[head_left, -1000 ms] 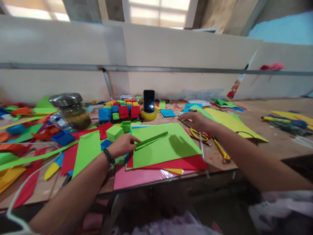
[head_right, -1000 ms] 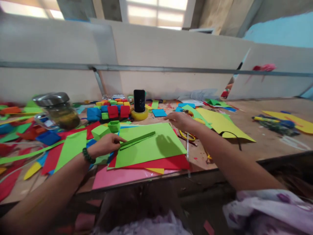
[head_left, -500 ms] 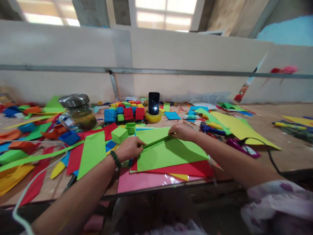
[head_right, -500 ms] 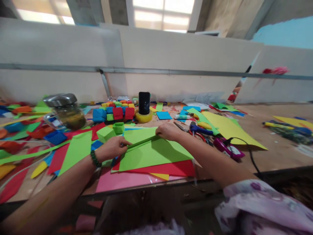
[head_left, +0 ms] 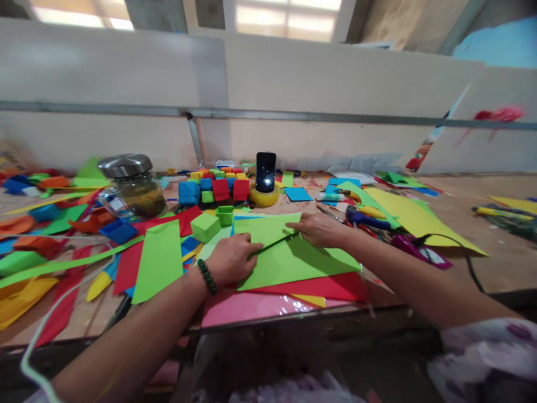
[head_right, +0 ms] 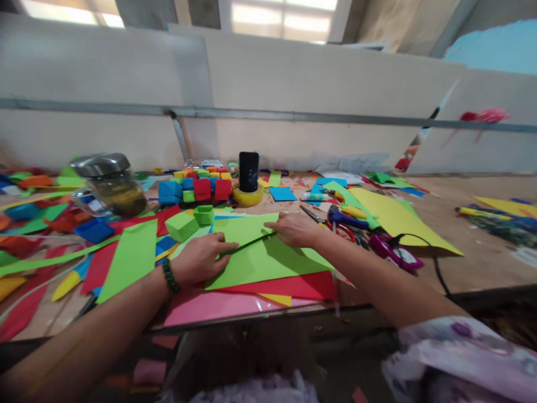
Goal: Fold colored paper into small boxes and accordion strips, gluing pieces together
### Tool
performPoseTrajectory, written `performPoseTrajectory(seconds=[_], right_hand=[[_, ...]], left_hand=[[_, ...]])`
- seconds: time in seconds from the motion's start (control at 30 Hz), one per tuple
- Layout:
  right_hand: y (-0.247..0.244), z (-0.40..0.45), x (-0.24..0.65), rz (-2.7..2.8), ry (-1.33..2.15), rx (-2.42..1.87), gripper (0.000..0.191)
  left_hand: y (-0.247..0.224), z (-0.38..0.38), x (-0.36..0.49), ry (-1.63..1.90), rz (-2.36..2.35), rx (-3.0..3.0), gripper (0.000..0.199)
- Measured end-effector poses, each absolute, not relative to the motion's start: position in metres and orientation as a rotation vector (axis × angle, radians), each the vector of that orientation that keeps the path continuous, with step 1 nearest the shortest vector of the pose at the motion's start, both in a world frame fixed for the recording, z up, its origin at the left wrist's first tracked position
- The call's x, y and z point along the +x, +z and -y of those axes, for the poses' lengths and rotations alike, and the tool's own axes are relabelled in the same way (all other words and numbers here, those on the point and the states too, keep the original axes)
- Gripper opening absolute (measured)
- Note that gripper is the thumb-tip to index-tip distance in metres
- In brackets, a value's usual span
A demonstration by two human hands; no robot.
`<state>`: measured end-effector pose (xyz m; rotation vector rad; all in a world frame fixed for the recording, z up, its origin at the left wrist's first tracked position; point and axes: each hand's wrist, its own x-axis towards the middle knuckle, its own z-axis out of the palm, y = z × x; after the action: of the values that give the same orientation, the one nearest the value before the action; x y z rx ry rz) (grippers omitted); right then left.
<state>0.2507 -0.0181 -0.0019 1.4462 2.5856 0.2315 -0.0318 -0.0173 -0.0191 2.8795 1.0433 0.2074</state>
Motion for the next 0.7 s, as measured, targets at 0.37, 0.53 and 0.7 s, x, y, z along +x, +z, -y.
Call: performPoseTrajectory(seconds=[0.37,0.53,0.7], right_hand=[[-0.015,0.034,0.232,-2.501,0.506,1.236,0.050],[-0.023,0.040,0.214,-2.676,0.434,1.126,0.041],[-0.021,0.033,0.228,-2.679,0.320,1.179,0.027]], left_hand=[[-0.021,0.031,-0.025,0.216,-0.837,3.026,0.054],[-0.025,0.028,-0.024,0.222,-0.804,3.036,0.057],[-0.020,0.028,-0.024,0.215,-0.790,3.044,0.052]])
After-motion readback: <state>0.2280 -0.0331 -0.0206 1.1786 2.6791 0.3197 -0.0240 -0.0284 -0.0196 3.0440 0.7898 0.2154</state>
